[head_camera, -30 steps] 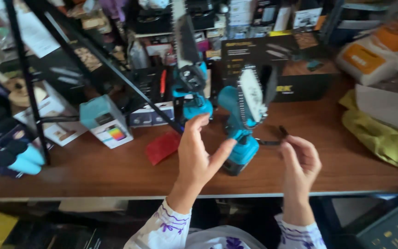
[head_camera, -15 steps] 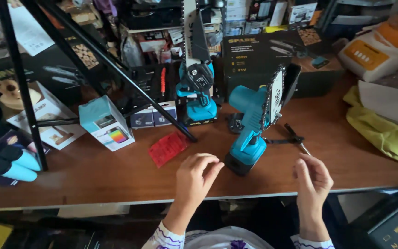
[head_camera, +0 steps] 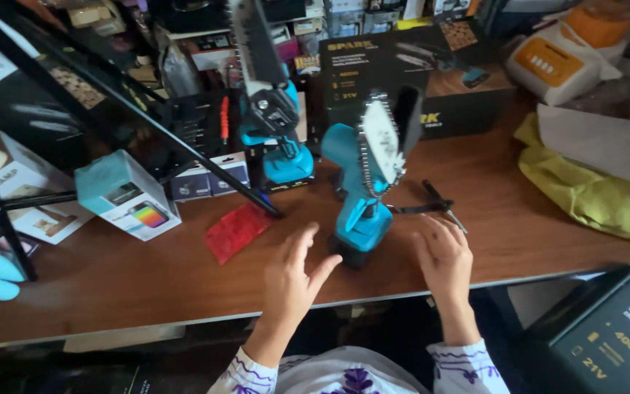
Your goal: The person assembles a cordless chainsaw by attaching the guide bar and chain, then securing them with a screwdriver. They open the packaging box, remove a manual and a small bag of parts, and use a wrench to tighten the bar nut. The person handles the chainsaw, screwdriver, wrench, and packaging components throughout the process.
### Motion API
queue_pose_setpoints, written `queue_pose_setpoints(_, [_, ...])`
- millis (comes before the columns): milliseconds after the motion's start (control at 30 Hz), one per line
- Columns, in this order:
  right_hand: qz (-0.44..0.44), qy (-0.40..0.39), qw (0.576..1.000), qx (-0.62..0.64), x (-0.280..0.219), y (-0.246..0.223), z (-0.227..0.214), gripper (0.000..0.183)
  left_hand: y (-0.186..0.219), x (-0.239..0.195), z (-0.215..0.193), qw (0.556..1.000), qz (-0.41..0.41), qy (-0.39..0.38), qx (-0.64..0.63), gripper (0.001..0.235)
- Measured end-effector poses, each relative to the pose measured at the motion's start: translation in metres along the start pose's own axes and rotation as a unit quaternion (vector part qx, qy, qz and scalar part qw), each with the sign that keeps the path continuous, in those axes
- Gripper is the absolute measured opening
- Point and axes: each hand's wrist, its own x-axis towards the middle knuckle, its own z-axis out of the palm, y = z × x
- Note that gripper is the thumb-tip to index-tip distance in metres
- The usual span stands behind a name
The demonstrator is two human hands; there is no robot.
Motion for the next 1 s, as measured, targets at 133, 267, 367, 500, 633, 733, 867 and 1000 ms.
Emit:
queue_pose_setpoints(133, [-0.044, 0.058, 0.992, -0.105, 0.002, 0.033, 0.0, 0.034, 0.025, 0.029, 0.005, 0.997, -0.043, 0.056, -0.028, 0.067])
queue_pose_setpoints(267, [-0.064, 0.07, 0.979, -0.18, 0.011, 0.052, -0.01, 0.034, 0.026, 0.039, 0.025, 0.991, -0.043, 0.093, -0.088, 0.069])
queue_pose_setpoints(367, [-0.051, 0.059, 0.976, -0.204, 0.014, 0.072, -0.009, 0.035, 0.023, 0.04, 0.037, 0.988, -0.054, 0.104, -0.103, 0.066])
queue_pose_setpoints(500, [-0.018, 0.036, 0.977, -0.209, 0.013, 0.088, -0.002, 0.039, 0.017, 0.038, 0.041, 0.983, -0.066, 0.11, -0.135, 0.058])
queue_pose_setpoints(633, [0.005, 0.019, 0.978, -0.206, 0.008, 0.091, -0.001, 0.046, 0.014, 0.034, 0.042, 0.985, -0.066, 0.105, -0.117, 0.053])
queue_pose_setpoints(733, [0.0, 0.02, 0.975, -0.223, 0.007, 0.093, 0.0, 0.041, 0.013, 0.03, 0.042, 0.99, -0.072, 0.094, -0.076, 0.049])
queue_pose_setpoints(867, [0.002, 0.02, 0.964, -0.267, 0.005, 0.095, 0.001, 0.034, 0.014, 0.03, 0.041, 0.99, -0.055, 0.097, -0.081, 0.047])
queue_pose_setpoints(1000, [0.002, 0.016, 0.958, -0.286, 0.004, 0.1, 0.003, 0.031, 0.015, 0.031, 0.04, 0.991, -0.049, 0.095, -0.082, 0.043])
